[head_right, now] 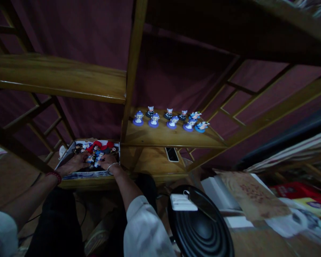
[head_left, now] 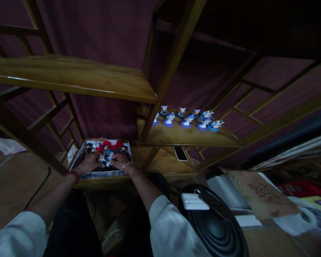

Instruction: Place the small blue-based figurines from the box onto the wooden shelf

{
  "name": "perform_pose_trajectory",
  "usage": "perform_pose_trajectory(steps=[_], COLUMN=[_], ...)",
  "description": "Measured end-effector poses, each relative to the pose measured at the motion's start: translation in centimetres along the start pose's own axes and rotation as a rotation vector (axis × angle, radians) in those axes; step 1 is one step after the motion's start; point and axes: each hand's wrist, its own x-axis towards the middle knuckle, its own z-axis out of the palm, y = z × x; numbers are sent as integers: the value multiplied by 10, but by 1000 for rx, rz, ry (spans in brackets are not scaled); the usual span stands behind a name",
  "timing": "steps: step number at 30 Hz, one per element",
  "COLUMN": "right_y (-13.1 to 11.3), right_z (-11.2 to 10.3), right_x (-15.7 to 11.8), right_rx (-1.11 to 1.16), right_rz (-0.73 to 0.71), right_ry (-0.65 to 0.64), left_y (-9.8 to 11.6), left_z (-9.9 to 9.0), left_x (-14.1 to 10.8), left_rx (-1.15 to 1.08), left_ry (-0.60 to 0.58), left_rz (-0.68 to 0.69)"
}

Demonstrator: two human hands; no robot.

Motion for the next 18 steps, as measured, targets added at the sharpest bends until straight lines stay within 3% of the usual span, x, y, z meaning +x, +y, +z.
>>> perform_pose_trajectory(steps=[5,18], right_y=[-1,-2], right_z=[-4,-5], right_x=[-1,-3], right_rx=[-174,-168], right_rz=[-63,-100], right_ry=[18,53], left_y=[-3,-9], left_z=[3,8], left_x=[1,5], left_rx=[-1,62], left_ry=[-43,-67], left_rz=[67,87])
